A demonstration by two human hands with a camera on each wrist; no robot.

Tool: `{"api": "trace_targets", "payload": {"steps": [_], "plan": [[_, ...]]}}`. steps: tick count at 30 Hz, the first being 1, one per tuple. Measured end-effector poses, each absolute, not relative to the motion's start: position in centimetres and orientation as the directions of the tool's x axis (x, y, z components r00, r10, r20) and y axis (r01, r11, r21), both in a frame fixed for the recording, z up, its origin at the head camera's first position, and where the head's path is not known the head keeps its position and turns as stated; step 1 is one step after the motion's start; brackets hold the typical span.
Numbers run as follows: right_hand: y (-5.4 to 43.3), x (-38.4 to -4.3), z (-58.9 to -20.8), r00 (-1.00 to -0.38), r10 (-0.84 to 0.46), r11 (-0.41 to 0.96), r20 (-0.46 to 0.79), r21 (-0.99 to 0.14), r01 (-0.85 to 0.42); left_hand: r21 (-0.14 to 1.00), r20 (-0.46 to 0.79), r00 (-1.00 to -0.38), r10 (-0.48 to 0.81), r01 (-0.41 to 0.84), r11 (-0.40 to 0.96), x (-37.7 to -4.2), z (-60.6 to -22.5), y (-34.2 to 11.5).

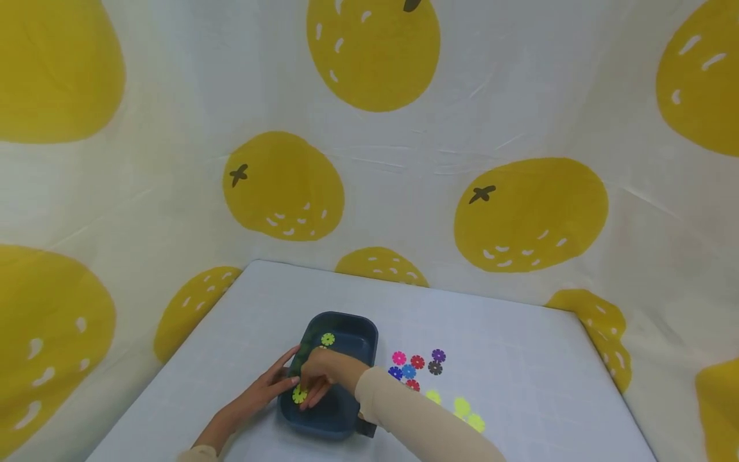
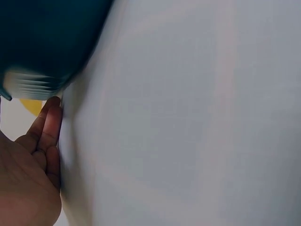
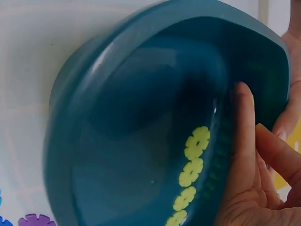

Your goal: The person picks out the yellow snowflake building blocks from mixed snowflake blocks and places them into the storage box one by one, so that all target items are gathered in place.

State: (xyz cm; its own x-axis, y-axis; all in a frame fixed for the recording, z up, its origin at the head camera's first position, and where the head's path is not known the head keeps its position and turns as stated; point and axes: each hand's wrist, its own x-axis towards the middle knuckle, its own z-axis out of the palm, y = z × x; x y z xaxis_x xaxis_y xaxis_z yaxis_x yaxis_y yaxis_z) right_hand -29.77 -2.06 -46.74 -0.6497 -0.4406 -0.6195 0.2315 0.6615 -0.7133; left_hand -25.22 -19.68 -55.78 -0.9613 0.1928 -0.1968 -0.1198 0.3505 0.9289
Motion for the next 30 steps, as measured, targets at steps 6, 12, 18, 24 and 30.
{"api": "trace_targets", "payload": {"steps": [6,12,18,24,30], "plan": [[-2.5,-29.9,-47.4,-0.655,-0.428,0.706,-0.622,-0.683,0.187,0.930,-0.197,-0.955,0.223,-0.110,0.352,-25.3,-56.1,-19.7],[-2.6,-30.3,-48.0,-0.691,-0.384,0.729,-0.612,-0.660,0.180,0.933,-0.198,-0.950,0.240,-0.107,0.344,-25.1,-56.0,-19.5],[-2.8,-30.8,-48.1,-0.681,-0.352,0.774,-0.642,-0.608,0.174,0.935,-0.191,-0.952,0.240,-0.102,0.339,-25.2,-55.7,-19.4],[-2.6,-30.5,-48.1,-0.689,-0.360,0.775,-0.629,-0.613,0.155,0.934,-0.188,-0.952,0.243,-0.096,0.344,-25.1,-55.7,-19.4],[-2.1,-30.2,-48.1,-0.722,-0.366,0.743,-0.587,-0.652,0.154,0.937,-0.184,-0.955,0.232,-0.099,0.335,-25.1,-55.8,-19.5]]}}
